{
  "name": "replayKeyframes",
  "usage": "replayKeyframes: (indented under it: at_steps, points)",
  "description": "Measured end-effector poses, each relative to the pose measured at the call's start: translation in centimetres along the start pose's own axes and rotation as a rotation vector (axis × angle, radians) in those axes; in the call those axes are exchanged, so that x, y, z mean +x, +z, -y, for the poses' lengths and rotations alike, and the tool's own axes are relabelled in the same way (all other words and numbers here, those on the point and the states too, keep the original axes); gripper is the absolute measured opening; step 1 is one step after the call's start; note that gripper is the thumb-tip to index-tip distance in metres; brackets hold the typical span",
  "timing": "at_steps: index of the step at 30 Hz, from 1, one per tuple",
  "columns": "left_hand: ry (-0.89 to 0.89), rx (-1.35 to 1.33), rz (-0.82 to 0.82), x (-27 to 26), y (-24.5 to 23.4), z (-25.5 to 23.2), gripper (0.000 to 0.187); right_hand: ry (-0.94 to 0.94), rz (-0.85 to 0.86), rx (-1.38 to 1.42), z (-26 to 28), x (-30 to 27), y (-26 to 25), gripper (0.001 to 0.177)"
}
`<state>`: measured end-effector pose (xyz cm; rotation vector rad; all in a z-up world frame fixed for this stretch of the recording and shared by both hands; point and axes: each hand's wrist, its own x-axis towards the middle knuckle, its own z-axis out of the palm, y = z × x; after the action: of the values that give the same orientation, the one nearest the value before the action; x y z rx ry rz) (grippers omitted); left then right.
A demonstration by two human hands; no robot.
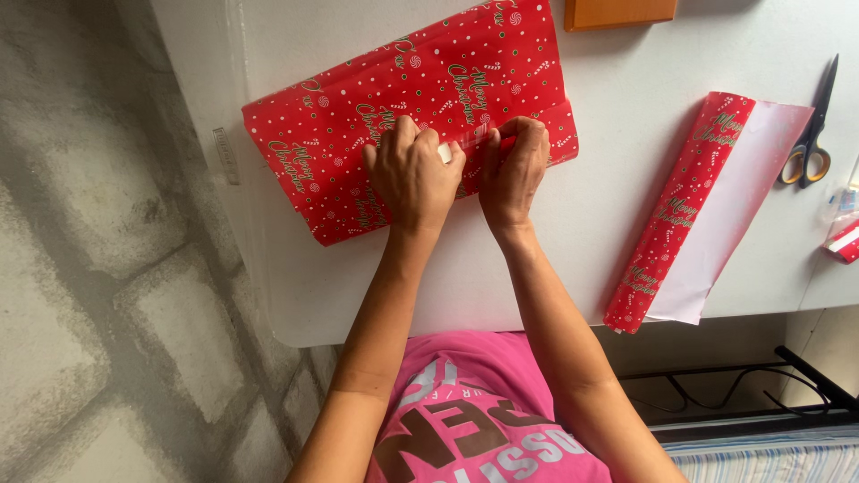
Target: The person cuts a sheet of red Christmas-themed wrapping paper with scissors, folds it around a rectangular item, and secures the seam with clear tape. They then fold and tape one end of the wrapped item.
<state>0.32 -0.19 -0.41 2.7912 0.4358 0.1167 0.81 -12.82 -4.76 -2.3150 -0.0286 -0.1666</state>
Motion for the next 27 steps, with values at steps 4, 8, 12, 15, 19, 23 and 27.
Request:
replayKeyframes:
  at_steps: [4,8,12,15,19,23,27]
  points:
    - [-0.008,0.015,-0.005,0.11,0.25,-0.08,0.023,-0.006,0.003,-0.009,-0.13,0.01,0.19,0.018]
    - [-0.014,0.033,0.01,0.18,0.48,-0.12,0.023,-0.023,-0.003,-0.029,-0.24,0.02,0.25,0.019]
    - [-0.03,0.036,0.036,0.26,0.64,-0.1,0.023,-0.025,0.0,-0.036,-0.31,0.13,0.33,0.019]
    - [-0.036,0.044,0.03,0.34,0.8,-0.18,0.021,-0.039,-0.001,-0.056,-0.32,0.19,0.36,0.019]
    - [-0.041,0.037,0.048,0.33,0.78,-0.04,0.021,-0.03,0.001,-0.068,-0.18,0.21,0.34,0.019]
    - [-0.039,0.047,0.048,0.39,0.74,-0.09,0.021,-0.047,-0.009,-0.075,0.0,0.47,0.07,0.024]
    - [-0.038,0.021,0.066,0.39,0.77,0.01,0.022,-0.035,-0.005,-0.057,-0.01,0.62,-0.15,0.027]
